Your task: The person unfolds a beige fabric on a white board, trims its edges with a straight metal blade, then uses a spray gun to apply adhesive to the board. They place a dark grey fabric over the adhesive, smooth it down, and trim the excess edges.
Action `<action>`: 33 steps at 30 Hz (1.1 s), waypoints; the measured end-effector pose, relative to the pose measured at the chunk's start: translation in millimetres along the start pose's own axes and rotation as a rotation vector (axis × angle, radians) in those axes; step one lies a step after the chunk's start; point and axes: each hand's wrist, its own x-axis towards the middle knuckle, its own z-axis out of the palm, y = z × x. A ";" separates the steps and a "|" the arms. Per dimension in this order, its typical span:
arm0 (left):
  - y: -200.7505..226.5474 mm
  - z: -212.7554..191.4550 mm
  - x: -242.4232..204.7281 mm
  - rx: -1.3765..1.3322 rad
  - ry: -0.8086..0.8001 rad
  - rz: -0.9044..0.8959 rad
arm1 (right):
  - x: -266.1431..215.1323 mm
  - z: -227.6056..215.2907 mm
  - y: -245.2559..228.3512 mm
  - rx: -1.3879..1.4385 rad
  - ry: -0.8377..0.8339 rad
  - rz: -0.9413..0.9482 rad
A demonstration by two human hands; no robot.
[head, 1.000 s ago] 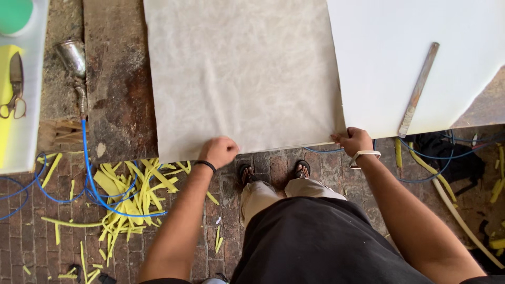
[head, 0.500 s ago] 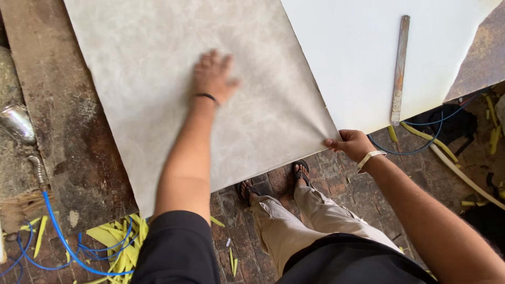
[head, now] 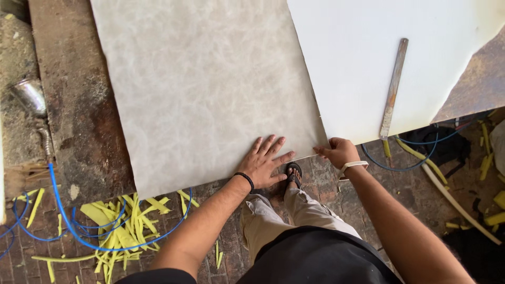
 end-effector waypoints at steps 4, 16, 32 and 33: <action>-0.3 -0.1 -2.7 -0.047 -0.014 -0.013 | 0.5 1.1 -6.2 -0.025 -0.005 0.064; 20.9 -2.9 -2.0 -0.207 -0.180 -0.134 | -2.8 -42.8 -84.8 -0.415 0.216 -0.354; -27.5 9.3 -59.6 -0.859 0.464 -0.789 | -40.3 119.1 -146.3 -1.472 -0.318 -1.130; -34.5 7.6 -60.6 -0.814 0.534 -0.795 | -38.8 118.9 -147.3 -1.392 -0.330 -1.144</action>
